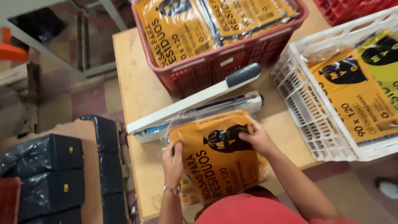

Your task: Sealing plastic bags using an impulse sealer and placing them in a crate

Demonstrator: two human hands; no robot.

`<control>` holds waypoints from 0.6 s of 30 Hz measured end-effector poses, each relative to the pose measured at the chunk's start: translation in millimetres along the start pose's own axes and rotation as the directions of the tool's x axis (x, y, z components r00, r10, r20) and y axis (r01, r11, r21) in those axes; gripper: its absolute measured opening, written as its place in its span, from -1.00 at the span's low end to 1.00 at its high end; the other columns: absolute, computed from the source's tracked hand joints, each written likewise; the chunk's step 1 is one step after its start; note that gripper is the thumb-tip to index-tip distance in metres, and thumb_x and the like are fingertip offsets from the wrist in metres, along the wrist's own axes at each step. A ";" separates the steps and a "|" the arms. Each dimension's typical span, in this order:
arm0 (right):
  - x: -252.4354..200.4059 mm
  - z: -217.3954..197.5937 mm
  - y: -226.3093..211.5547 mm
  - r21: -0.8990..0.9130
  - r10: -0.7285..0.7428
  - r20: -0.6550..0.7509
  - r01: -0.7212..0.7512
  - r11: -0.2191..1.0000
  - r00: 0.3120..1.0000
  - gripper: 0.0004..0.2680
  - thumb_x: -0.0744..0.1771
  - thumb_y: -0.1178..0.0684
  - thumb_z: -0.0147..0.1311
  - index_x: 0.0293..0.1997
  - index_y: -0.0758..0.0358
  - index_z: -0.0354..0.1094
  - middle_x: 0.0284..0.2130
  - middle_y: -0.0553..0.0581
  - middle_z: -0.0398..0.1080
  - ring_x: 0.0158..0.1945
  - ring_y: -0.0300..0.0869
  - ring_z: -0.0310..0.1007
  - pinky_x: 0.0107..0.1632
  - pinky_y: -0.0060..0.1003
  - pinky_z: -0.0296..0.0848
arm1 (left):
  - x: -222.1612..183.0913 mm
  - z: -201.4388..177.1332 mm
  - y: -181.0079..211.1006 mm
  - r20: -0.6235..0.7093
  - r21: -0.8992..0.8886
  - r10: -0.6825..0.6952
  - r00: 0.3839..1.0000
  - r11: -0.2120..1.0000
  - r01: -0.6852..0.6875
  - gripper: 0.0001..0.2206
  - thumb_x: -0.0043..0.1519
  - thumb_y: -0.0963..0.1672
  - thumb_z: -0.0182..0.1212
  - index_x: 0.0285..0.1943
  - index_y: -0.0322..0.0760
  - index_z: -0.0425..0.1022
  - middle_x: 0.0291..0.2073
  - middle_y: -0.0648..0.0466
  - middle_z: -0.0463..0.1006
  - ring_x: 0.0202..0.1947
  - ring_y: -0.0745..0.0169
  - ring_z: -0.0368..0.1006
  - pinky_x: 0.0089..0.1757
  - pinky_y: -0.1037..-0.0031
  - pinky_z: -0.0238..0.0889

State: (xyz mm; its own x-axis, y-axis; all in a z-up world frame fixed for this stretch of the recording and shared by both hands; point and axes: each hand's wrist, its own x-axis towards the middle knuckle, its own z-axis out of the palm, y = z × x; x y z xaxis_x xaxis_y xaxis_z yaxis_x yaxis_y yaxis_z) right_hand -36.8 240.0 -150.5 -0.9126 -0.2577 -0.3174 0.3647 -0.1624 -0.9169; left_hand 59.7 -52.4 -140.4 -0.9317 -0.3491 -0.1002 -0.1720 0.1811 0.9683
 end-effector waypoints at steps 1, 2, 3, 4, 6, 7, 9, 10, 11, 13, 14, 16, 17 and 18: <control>8.6 5.4 11.4 -0.058 -0.052 -0.086 0.047 0.997 0.995 -0.45 0.20 0.18 0.27 0.34 0.34 0.17 0.04 0.27 0.42 0.06 0.00 0.42 0.13 -0.05 0.44 | 4.4 4.1 -11.8 -0.082 -0.020 -0.055 0.995 0.998 0.054 -0.67 0.35 0.03 0.03 -0.17 -0.33 0.45 -0.31 -0.01 0.43 -0.27 0.16 0.29 -0.21 0.36 0.15; 17.0 10.5 22.6 -0.120 -0.107 -0.168 0.087 0.989 0.980 -0.49 0.24 0.18 0.29 0.33 0.41 0.18 0.07 0.29 0.38 0.11 -0.06 0.33 0.20 -0.02 0.36 | 8.5 8.4 -23.3 -0.162 -0.043 -0.110 0.981 0.994 0.105 -0.60 0.37 -0.02 0.04 0.07 -0.49 0.56 -0.03 -0.28 0.60 0.07 -0.14 0.48 0.09 0.10 0.27; 24.9 19.1 18.9 -0.119 -0.099 -0.171 0.079 0.990 0.980 -0.49 0.24 0.18 0.29 0.33 0.41 0.18 0.07 0.29 0.38 0.11 -0.06 0.33 0.20 -0.02 0.36 | 17.0 8.4 -23.0 -0.159 -0.041 -0.118 0.980 0.993 0.113 -0.60 0.37 -0.02 0.04 0.07 -0.49 0.56 -0.03 -0.28 0.60 0.07 -0.14 0.48 0.09 0.10 0.27; 32.6 27.5 14.9 -0.166 -0.095 -0.236 0.057 0.985 0.967 -0.65 0.27 0.08 0.28 0.14 0.35 0.33 -0.08 0.24 0.43 0.00 -0.07 0.38 0.10 -0.06 0.39 | 25.3 8.5 -22.3 -0.180 -0.005 -0.119 0.976 0.993 0.120 -0.67 0.37 -0.01 0.04 -0.01 -0.35 0.60 -0.11 -0.17 0.63 -0.01 0.01 0.49 0.02 0.17 0.30; 54.0 30.0 17.5 -0.212 -0.084 -0.300 0.020 0.977 0.950 -0.77 0.31 -0.02 0.27 -0.05 0.28 0.48 -0.23 0.20 0.47 -0.11 -0.09 0.43 0.00 -0.09 0.43 | 41.3 9.9 -39.1 -0.200 0.032 -0.131 0.971 0.990 0.140 -0.72 0.37 -0.01 0.05 -0.10 -0.21 0.64 -0.18 -0.06 0.66 -0.09 0.16 0.50 -0.04 0.25 0.33; 70.6 24.4 22.5 -0.250 -0.083 -0.337 -0.004 0.968 0.938 -0.78 0.30 -0.09 0.29 -0.12 0.21 0.51 -0.29 0.15 0.48 -0.17 -0.09 0.46 -0.09 -0.12 0.43 | 53.2 11.2 -55.8 -0.255 0.035 -0.099 0.962 0.993 0.112 -0.74 0.34 -0.03 0.12 -0.08 -0.26 0.63 -0.18 -0.13 0.64 -0.07 0.02 0.51 -0.03 0.22 0.34; 91.4 16.7 28.1 -0.287 -0.080 -0.373 -0.033 0.957 0.924 -0.78 0.29 -0.15 0.31 -0.19 0.15 0.54 -0.35 0.10 0.48 -0.23 -0.10 0.50 -0.18 -0.15 0.43 | 69.1 12.1 -74.1 -0.308 0.041 -0.070 0.949 0.995 0.087 -0.76 0.31 -0.05 0.18 -0.07 -0.31 0.62 -0.18 -0.20 0.63 -0.05 -0.13 0.52 -0.02 0.20 0.34; 95.7 14.8 28.7 -0.236 -0.031 -0.409 -0.073 0.969 0.912 -0.85 0.27 -0.11 0.30 -0.27 0.09 0.52 -0.49 0.04 0.39 -0.43 -0.18 0.38 -0.39 -0.29 0.34 | 73.4 11.6 -75.8 -0.352 0.056 -0.098 0.931 0.990 0.125 -0.78 0.27 -0.04 0.22 -0.10 -0.25 0.64 -0.22 -0.15 0.64 -0.08 -0.10 0.54 -0.05 0.20 0.37; 100.7 13.0 28.8 -0.183 0.018 -0.441 -0.110 0.977 0.897 -0.90 0.26 -0.06 0.28 -0.36 0.03 0.50 -0.63 -0.01 0.30 -0.63 -0.27 0.26 -0.60 -0.43 0.25 | 78.5 11.0 -77.2 -0.395 0.070 -0.123 0.910 0.984 0.163 -0.80 0.23 -0.04 0.25 -0.12 -0.19 0.65 -0.25 -0.10 0.65 -0.11 -0.08 0.55 -0.07 0.20 0.39; 111.9 12.9 27.4 -0.242 -0.004 -0.457 -0.120 0.963 0.889 -0.93 0.25 -0.06 0.26 -0.35 -0.02 0.52 -0.62 -0.03 0.35 -0.63 -0.29 0.28 -0.59 -0.45 0.29 | 84.3 13.0 -83.1 -0.422 0.088 -0.138 0.896 0.977 0.192 -0.81 0.22 -0.03 0.27 -0.16 -0.15 0.66 -0.29 -0.07 0.65 -0.13 -0.08 0.56 -0.10 0.21 0.39; 117.2 12.4 27.1 -0.299 -0.029 -0.471 -0.129 0.946 0.881 -0.95 0.24 -0.06 0.24 -0.34 -0.07 0.54 -0.61 -0.04 0.39 -0.63 -0.30 0.30 -0.57 -0.47 0.32 | 86.6 14.3 -86.2 -0.448 0.107 -0.150 0.882 0.970 0.220 -0.83 0.20 -0.02 0.28 -0.19 -0.12 0.66 -0.34 -0.05 0.65 -0.15 -0.09 0.56 -0.13 0.21 0.39; 121.8 12.5 35.3 -0.433 -0.134 -0.471 -0.097 0.896 0.872 -0.94 0.24 -0.07 0.26 -0.31 -0.11 0.55 -0.54 -0.06 0.45 -0.50 -0.28 0.42 -0.42 -0.42 0.40 | 95.3 11.8 -90.4 -0.447 0.126 -0.177 0.877 0.958 0.257 -0.82 0.20 0.01 0.26 -0.23 -0.07 0.65 -0.36 0.00 0.65 -0.16 -0.06 0.56 -0.13 0.22 0.39; 124.6 12.6 38.9 -0.560 -0.242 -0.453 -0.063 0.826 0.858 -0.94 0.24 -0.09 0.27 -0.29 -0.15 0.56 -0.47 -0.08 0.52 -0.36 -0.25 0.53 -0.27 -0.36 0.47 | 100.2 10.5 -92.1 -0.447 0.146 -0.198 0.872 0.946 0.290 -0.81 0.21 0.04 0.24 -0.27 -0.02 0.64 -0.39 0.05 0.64 -0.17 -0.03 0.56 -0.12 0.22 0.39; 123.0 17.0 39.6 -0.560 -0.240 -0.452 -0.064 0.826 0.859 -0.94 0.24 -0.09 0.27 -0.29 -0.15 0.56 -0.47 -0.08 0.52 -0.36 -0.25 0.53 -0.27 -0.36 0.47 | 105.1 10.2 -95.9 -0.448 0.146 -0.200 0.871 0.945 0.292 -0.81 0.21 0.04 0.24 -0.27 -0.02 0.64 -0.39 0.05 0.64 -0.17 -0.03 0.56 -0.12 0.22 0.39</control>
State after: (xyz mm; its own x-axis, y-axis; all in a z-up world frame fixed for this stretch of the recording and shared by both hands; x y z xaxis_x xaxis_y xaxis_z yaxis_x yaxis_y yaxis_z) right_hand -131.4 185.7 -221.7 -0.9552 0.2476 -0.1621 0.2559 0.4156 -0.8728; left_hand -25.0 -97.1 -246.2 -0.6339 -0.7526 -0.1781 -0.4811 0.2035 0.8527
